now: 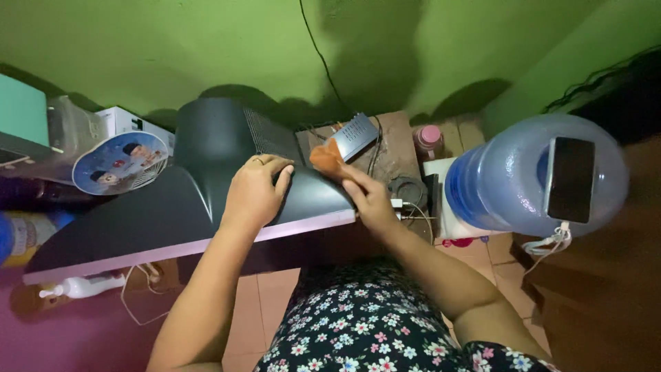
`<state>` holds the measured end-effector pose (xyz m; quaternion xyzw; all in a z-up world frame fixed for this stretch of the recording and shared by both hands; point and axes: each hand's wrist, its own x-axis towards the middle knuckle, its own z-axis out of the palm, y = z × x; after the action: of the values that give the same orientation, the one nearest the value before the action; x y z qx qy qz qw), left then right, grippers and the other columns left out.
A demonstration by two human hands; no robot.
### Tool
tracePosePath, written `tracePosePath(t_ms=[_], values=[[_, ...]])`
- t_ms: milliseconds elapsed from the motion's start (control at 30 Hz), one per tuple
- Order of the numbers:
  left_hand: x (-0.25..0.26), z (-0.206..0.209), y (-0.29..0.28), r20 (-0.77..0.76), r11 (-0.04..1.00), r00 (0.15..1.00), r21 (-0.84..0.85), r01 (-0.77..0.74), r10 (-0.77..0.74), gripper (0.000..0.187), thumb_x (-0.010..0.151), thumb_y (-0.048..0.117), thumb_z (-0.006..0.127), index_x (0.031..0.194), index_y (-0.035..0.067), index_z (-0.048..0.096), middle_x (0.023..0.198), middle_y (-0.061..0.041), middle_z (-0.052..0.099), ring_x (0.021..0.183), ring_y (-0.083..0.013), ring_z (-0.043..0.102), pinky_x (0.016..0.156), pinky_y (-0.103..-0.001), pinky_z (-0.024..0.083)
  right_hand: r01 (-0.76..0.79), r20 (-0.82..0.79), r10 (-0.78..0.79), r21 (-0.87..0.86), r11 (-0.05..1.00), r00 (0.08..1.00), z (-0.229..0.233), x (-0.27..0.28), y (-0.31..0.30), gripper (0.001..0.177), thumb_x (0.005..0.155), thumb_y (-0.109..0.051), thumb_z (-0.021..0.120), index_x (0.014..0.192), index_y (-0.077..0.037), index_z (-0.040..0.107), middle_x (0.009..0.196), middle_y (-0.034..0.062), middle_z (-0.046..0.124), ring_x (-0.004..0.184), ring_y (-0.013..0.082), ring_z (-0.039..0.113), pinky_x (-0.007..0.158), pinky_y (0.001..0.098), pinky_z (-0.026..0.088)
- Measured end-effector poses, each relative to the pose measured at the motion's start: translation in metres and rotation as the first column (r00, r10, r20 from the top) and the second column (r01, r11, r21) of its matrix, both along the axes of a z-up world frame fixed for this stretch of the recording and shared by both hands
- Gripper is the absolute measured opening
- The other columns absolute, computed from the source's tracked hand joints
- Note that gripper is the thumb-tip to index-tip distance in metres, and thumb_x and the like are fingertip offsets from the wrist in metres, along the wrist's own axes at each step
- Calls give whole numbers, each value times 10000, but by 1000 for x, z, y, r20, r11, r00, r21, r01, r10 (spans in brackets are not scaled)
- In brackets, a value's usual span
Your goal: Wiping and cleaning a CRT computer monitor and surrounding desk surface with a cloth.
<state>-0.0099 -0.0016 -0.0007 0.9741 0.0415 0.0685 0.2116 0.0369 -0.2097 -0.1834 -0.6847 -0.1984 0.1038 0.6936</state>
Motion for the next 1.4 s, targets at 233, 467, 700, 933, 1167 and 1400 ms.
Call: tracePosePath(t_ms=[233, 467, 700, 933, 1167, 1400], values=[[-2, 0, -1, 2, 1000, 1000, 14, -24, 24, 196, 945, 201, 669, 1014, 70, 797, 1068, -120, 755, 1026, -332, 686, 904, -431, 534, -146, -492, 132, 10, 989, 861, -136, 8, 18, 425, 1062, -281, 534, 1418, -63, 619, 1307, 85, 698, 1183, 204, 636, 1029, 328, 490], [-1, -5, 2, -22, 1000, 1000, 20, -14, 15, 203, 945, 220, 666, 1014, 82, 797, 1076, -116, 754, 1045, -334, 678, 910, -437, 534, 17, -407, 11, 64, 998, 913, -104, -31, -10, 414, 1049, -195, 559, 1431, -36, 580, 1399, 107, 631, 1300, 217, 564, 1115, 334, 397], [-1, 2, 0, -29, 1000, 1000, 4, -12, 12, 222, 946, 233, 657, 1034, 83, 795, 1081, -123, 750, 1041, -339, 676, 903, -440, 533, -104, -212, 123, 96, 990, 970, -43, 20, 17, 447, 1041, -260, 594, 1410, -11, 550, 1297, 92, 668, 1190, 167, 617, 1038, 307, 483], [0, -1, 5, -46, 1000, 999, -8, -19, 19, 211, 942, 225, 658, 1019, 87, 798, 1075, -119, 750, 1054, -336, 674, 923, -437, 529, -127, -581, 74, -51, 991, 811, -169, -10, 3, 479, 1062, -323, 587, 1430, -22, 640, 1168, 113, 699, 998, 179, 595, 875, 338, 489], [2, 1, 4, -49, 999, 999, -27, -24, 23, 219, 940, 231, 653, 1027, 91, 797, 1086, -106, 756, 1063, -329, 672, 926, -433, 523, -21, -381, 183, 391, 920, 906, 17, -13, -8, 578, 1006, -241, 593, 1517, -7, 456, 1477, 106, 572, 1353, 186, 542, 1151, 311, 400], [1, 5, 1, -59, 998, 997, -27, -51, 50, 216, 933, 229, 662, 1029, 92, 799, 1093, -114, 750, 1066, -338, 664, 915, -442, 519, -178, -494, 185, 62, 982, 849, -105, 31, 23, 708, 950, -492, 656, 1434, 18, 572, 1343, 203, 680, 1226, 273, 649, 1062, 390, 503]])
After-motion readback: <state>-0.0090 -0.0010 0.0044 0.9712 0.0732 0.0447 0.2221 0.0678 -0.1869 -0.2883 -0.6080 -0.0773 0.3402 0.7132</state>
